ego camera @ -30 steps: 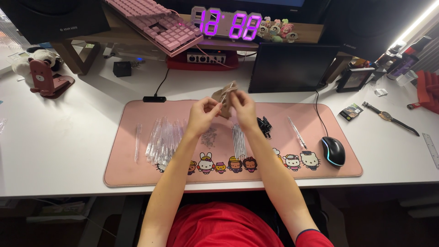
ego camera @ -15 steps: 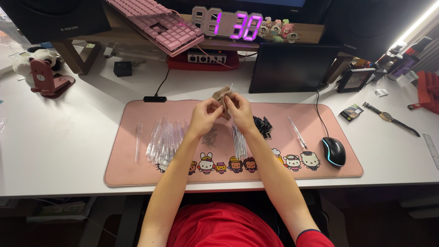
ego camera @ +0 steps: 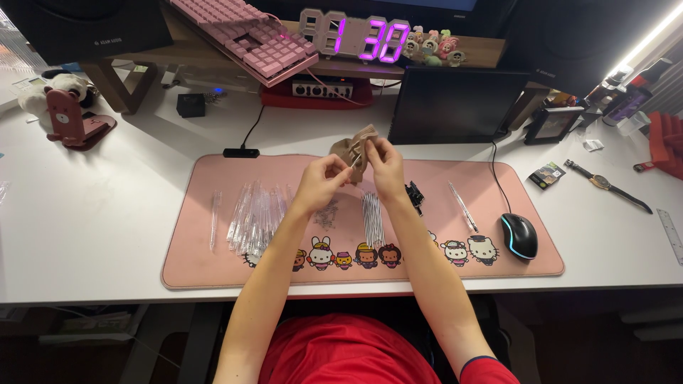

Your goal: The person takes a small clear tube from a brown paper bag, places a white component inside the tube, and then sets the tube down on a desk.

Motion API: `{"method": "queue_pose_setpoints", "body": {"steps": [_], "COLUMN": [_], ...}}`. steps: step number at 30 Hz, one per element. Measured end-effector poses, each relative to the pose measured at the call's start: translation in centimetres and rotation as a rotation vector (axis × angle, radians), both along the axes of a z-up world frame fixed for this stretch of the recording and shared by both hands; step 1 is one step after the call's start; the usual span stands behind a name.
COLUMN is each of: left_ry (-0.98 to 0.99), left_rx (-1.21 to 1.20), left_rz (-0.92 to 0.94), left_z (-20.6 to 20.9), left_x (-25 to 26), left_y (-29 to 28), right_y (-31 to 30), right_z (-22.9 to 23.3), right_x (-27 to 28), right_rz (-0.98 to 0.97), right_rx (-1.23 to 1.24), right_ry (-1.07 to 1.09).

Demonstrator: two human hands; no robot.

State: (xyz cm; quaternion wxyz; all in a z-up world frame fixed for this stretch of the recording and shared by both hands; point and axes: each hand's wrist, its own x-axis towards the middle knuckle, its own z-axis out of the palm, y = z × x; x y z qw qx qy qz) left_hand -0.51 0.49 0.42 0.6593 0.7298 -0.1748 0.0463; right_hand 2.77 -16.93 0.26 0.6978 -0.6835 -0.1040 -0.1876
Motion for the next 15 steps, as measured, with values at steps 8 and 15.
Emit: {"method": "queue_pose_setpoints", "body": {"steps": [8, 15], "left_ry": [0.028, 0.047], "left_rx": [0.023, -0.027], "left_rz": [0.006, 0.068], "left_z": [-0.1, -0.5], "left_x": [0.1, 0.6], "left_y": [0.1, 0.4], "right_y": [-1.3, -1.9], "right_z": [-0.7, -2.2], "right_x": [1.1, 2.5], "right_rz": [-0.049, -0.07], "right_rx": [0.117, 0.187], "right_ry": [0.029, 0.049]}}
